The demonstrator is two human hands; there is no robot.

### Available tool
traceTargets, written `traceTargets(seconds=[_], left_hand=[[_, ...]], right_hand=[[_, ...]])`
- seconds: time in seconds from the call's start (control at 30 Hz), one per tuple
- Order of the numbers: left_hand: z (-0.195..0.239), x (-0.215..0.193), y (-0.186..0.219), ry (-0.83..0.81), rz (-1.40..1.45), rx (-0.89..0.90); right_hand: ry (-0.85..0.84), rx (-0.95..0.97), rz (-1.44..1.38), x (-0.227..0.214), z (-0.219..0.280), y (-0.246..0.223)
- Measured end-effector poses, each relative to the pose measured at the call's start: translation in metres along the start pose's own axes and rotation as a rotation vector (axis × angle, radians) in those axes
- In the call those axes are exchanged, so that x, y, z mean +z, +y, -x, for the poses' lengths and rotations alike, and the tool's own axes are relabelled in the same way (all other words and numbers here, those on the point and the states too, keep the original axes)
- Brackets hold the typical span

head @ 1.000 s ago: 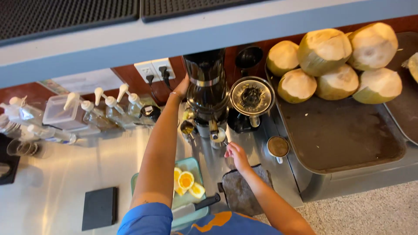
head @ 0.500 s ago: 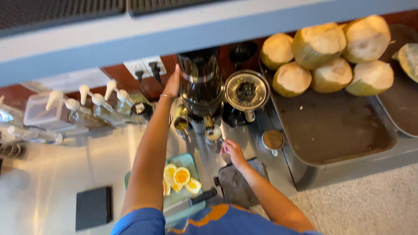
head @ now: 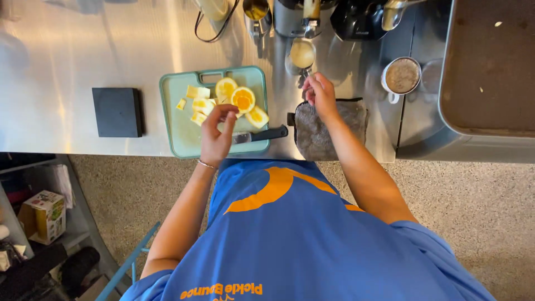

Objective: The recorder cuts an orange into several pieces on a cutting board and then feeds the pieces into a juicing machine to make fresh orange juice.

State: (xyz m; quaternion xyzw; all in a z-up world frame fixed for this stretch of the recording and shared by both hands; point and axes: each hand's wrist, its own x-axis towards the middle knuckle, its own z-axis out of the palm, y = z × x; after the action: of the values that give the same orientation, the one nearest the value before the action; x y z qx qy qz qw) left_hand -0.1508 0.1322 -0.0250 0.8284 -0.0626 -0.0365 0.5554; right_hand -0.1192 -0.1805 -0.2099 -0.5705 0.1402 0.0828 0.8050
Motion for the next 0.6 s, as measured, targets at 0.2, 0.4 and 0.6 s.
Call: traceTargets(seconds=[0.2, 0.4, 0.6], left_hand=[[0.037, 0.047, 0.030, -0.452, -0.026, 0.187], [0.063, 0.125, 0.004, -0.762, -0.481, 0.491], [0.082, 0.191, -0.044, -0.870, -0.926, 0.481]], right_hand=[[0.165, -0.378, 0.486, 0.026, 0.075, -0.053], [0.371, -0.363, 1.312, 0.013, 0.179, -0.021], [0.494, -0.314, 0.927, 0.009, 0.271, -0.006]])
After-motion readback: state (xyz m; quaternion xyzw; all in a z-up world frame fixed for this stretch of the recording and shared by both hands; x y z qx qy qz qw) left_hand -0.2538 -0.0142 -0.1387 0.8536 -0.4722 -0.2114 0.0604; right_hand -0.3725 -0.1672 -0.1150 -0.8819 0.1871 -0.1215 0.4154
